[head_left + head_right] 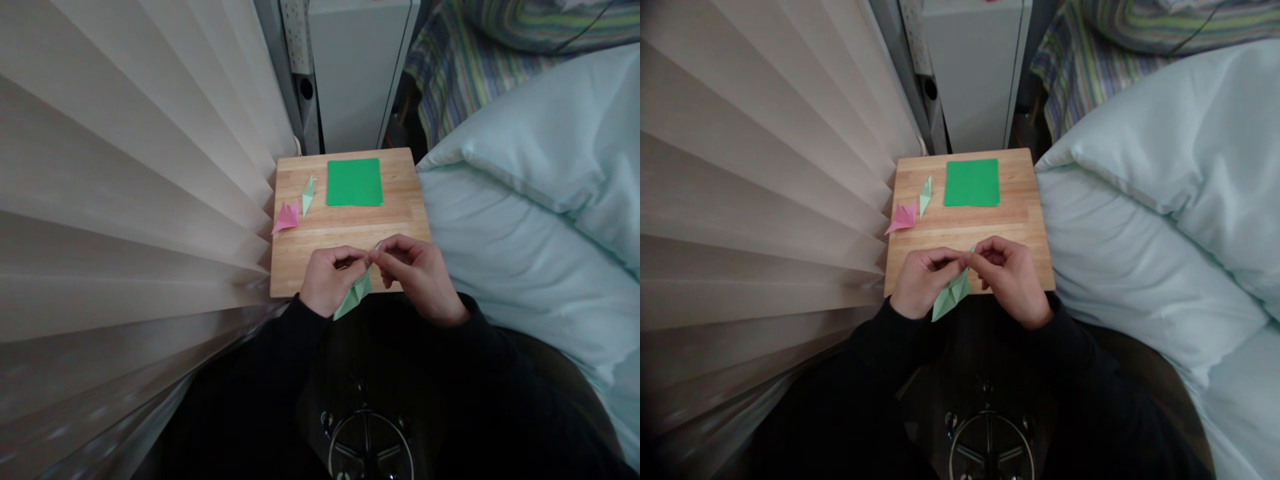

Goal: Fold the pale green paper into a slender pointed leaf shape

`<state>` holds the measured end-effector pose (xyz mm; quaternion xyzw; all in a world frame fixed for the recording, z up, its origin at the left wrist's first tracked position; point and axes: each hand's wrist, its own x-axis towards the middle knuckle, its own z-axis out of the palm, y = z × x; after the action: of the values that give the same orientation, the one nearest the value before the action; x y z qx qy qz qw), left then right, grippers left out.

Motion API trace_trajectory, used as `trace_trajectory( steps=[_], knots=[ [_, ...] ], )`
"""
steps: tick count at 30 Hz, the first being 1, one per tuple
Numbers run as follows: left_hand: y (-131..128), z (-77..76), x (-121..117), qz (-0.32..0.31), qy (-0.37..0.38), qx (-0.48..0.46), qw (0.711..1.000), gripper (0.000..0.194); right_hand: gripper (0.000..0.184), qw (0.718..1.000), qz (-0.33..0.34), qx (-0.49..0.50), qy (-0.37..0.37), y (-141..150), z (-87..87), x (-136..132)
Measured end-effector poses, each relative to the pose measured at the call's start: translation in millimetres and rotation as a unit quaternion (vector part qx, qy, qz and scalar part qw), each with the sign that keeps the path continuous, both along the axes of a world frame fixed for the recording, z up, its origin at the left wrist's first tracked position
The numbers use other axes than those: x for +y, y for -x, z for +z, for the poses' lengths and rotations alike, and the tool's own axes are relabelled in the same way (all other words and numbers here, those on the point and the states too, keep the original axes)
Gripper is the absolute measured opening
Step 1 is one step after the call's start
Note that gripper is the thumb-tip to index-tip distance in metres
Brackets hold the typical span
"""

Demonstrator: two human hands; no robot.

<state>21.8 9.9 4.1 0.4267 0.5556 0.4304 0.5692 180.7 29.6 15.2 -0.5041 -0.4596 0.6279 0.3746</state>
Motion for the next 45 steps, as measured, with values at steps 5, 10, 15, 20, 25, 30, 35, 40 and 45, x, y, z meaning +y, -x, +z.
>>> trace_trajectory(
  steps=[5,10,15,20,25,30,35,40,45],
  knots=[
    [-3.6,-0.8,-1.2,0.003,-0.009,-0.001,1.000,0.009,0.036,1.000,-0.024,-0.005,0.017,2.4,-0.2,0.0],
    [-5.3,-4.7,-1.6,-0.002,-0.010,-0.008,1.000,0.008,0.033,0.998,-0.041,0.023,0.038,2.8,-0.6,-1.0],
    [-5.1,-7.9,-2.0,0.010,0.008,-0.059,0.998,0.011,0.028,0.996,-0.045,0.056,0.050,2.3,0.0,-1.6],
    [-4.4,-9.5,-1.4,0.034,0.063,-0.150,0.986,0.021,0.025,0.998,-0.035,0.052,0.030,1.8,2.0,-0.9],
    [-6.1,-8.1,-1.7,0.046,0.093,-0.177,0.979,0.026,0.018,0.999,-0.015,-0.009,-0.042,-0.6,2.6,-0.7],
    [-7.8,-8.2,-2.9,0.046,0.111,-0.202,0.972,0.029,0.009,0.994,-0.008,-0.049,-0.098,-2.4,2.1,-0.8],
    [-8.4,-9.0,-3.5,0.035,0.110,-0.203,0.972,0.029,0.011,0.998,-0.020,-0.040,-0.047,-0.8,4.8,-1.6],
    [-7.0,-14.0,-4.0,-0.001,0.112,-0.193,0.975,0.030,0.013,0.999,-0.021,-0.022,-0.016,0.5,6.9,-2.3],
    [-3.9,-17.7,-3.1,0.011,0.100,-0.184,0.978,0.026,0.017,1.000,0.010,-0.022,0.010,-3.4,8.2,-0.5]
  ],
)
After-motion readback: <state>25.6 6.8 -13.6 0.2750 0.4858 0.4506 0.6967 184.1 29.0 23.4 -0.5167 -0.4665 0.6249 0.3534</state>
